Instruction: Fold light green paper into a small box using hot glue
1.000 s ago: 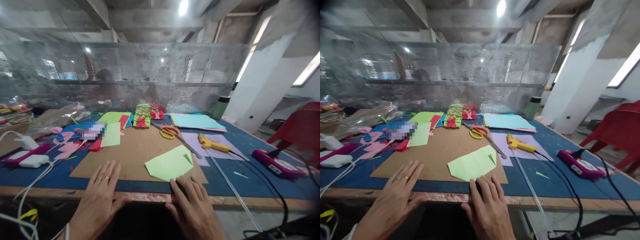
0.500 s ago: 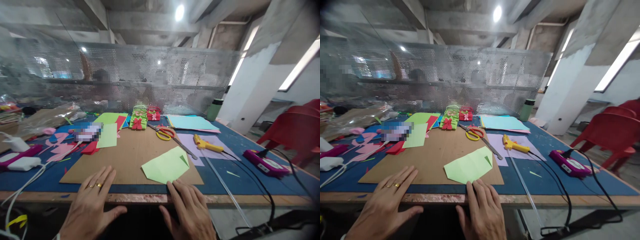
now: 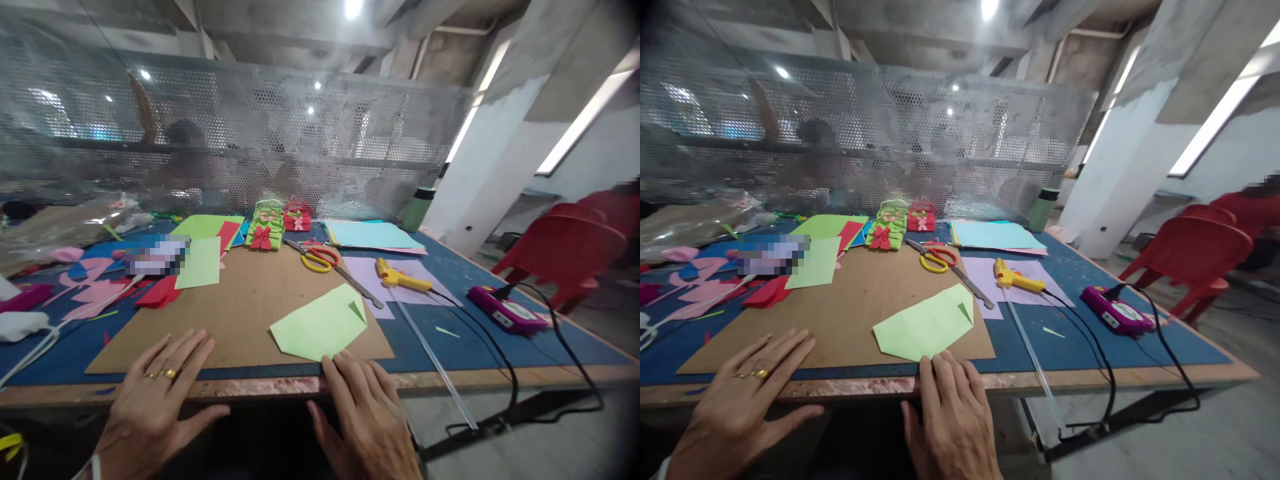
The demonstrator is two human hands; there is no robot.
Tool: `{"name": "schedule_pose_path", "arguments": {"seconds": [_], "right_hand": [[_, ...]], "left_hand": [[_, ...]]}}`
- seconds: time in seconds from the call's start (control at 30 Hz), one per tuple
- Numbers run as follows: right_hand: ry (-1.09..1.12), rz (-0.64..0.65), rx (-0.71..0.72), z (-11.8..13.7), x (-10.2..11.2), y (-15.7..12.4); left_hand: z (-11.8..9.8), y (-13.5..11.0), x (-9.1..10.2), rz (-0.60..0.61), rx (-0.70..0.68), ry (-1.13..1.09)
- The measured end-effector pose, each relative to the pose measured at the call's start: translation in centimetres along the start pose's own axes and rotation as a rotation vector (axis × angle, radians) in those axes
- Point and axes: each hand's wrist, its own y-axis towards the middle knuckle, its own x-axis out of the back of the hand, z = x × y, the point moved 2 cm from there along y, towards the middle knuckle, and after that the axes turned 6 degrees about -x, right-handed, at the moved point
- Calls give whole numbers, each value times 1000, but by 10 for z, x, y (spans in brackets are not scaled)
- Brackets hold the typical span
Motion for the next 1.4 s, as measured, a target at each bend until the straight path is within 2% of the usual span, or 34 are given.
{"name": "schedule_pose_path", "arguments": {"seconds": [0.17,0.37,0.43,0.53,0.63,0.73,0.83,1.1,1.27,1.4], "right_hand": [[87,1,-62,-1,9,9],[77,89,20,-28,18,10],[20,110,43,-38,17,5],[-57,124,62,-48,15,-5],[-81,120,51,-48,11,-12],[-64,100,25,-46,6,-15],[-36,76,5,-46,3,-16],[-34,66,-25,-44,8,-13],[-50,70,-39,-40,11,-11],[-21,104,-1,-44,16,-1]], "left_hand": [[2,0,-3,3,-11,24],[-9,7,5,12,76,-28],[-22,19,13,-11,113,-89],[-47,47,20,-25,-10,-226],[-67,75,12,29,-154,-304],[-76,89,-5,74,-121,-322],[-79,90,-14,82,-83,-345],[-81,81,-7,12,-47,-404],[-79,82,-12,70,-19,-364],[-77,87,-8,96,-2,-357]]}}
